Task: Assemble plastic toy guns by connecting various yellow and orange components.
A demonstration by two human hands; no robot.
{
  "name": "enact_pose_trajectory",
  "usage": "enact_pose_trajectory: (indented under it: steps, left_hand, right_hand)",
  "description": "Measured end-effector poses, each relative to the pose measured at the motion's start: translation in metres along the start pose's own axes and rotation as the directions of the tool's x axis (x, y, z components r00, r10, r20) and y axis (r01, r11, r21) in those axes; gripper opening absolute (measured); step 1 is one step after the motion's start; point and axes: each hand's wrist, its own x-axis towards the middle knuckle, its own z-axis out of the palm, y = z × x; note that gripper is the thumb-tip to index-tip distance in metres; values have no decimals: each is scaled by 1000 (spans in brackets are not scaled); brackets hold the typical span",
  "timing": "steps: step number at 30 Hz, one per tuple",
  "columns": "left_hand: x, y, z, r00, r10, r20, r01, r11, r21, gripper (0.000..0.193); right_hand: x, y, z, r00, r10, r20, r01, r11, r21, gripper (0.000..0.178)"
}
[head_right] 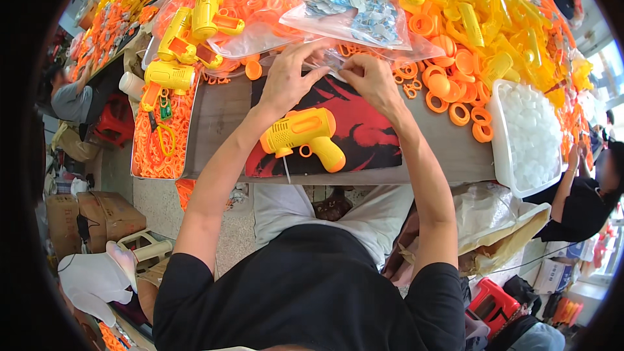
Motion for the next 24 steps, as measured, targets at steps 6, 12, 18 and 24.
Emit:
enact_pose_trajectory:
  steps: [6, 12, 18, 24]
  left_hand:
    - [-9, -5, 10, 856, -353, 377, 511, 683, -522, 27]
    - [-13, 18, 9, 567, -448, 691, 714, -151, -684, 26]
    - [-23, 13, 5, 573, -404, 713, 556, -446, -701, 24]
    - [-34, 22, -5, 622, -344, 703, 652, -269, -709, 31]
  right_hand:
    - [-33, 2, -9, 975, 190, 119, -224, 866, 448, 18]
    - [-42, 10, 6, 917, 300, 261, -357, 333, 873, 18]
    - [-45, -3, 11, 866, 293, 405, -408, -55, 911, 15]
    - [-54, -25, 4, 918, 121, 378, -377, -33, 926, 16]
